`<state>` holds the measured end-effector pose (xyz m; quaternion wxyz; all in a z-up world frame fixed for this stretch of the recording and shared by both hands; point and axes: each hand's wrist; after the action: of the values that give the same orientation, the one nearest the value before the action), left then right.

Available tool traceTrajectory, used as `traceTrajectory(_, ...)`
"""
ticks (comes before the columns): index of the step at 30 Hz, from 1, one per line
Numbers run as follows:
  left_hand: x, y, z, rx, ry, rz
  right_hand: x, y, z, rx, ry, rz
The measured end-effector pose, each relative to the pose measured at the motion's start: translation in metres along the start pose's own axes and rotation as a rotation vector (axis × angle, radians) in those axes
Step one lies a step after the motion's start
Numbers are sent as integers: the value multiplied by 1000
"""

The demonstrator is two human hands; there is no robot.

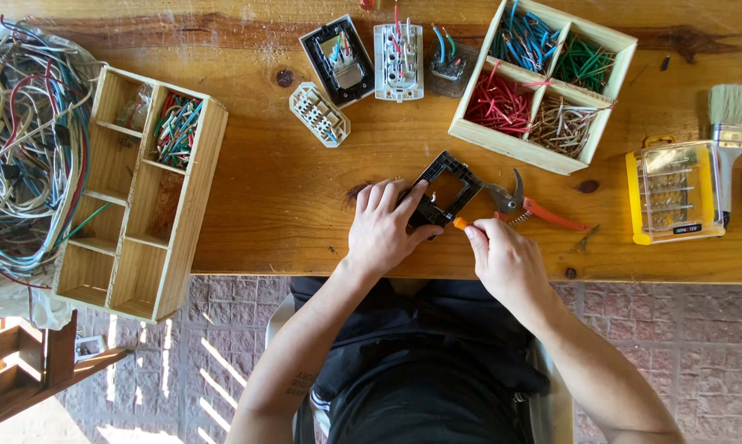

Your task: The person assembles electrical components on a wooden workbench. They use a screwdriver to tighten screws on a black plastic housing and a white terminal block, and use pliers to strip and bend wires. The person handles multiple wires and components, organizing them into wooden boxes.

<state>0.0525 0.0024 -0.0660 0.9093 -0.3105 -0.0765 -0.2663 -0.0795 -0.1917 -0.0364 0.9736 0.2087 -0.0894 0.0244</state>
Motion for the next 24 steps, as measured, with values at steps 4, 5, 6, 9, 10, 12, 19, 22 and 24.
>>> traceTrajectory(4, -1, -1, 0, 0, -7, 5, 11, 17, 17, 79, 15, -47)
traceTrajectory(5, -2, 0, -1, 2, -9, 0, 10, 16, 17, 84, 10, -48)
traceTrajectory(6, -1, 1, -2, 5, -12, -8, 10, 15, 17, 89, 1, -48)
traceTrajectory(9, -1, -2, 0, 1, -30, -13, 10, 14, 18, 111, 23, -77)
traceTrajectory(10, -2, -1, -1, 3, -31, -13, 10, 17, 18, 113, 23, -76)
traceTrajectory(12, -3, -1, -3, -5, -32, -8, 9, 21, 20, 179, 33, -135)
traceTrajectory(19, -3, -2, -2, -11, -28, -14, -1, 9, 0, 39, -29, -27)
traceTrajectory(22, -2, -4, 0, -16, -48, -10, 3, 6, -5, -114, -207, 187)
traceTrajectory(24, -2, -5, -2, -22, -58, -9, 10, 14, 4, -98, -276, 190)
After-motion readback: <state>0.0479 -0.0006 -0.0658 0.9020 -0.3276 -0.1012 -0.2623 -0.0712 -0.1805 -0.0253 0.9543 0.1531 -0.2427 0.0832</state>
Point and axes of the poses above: each hand's wrist, its own x-axis towards the middle knuckle, its own z-axis out of the back of the hand, y = z × x, and after that the axes turned 15 degrees about z, right-handed
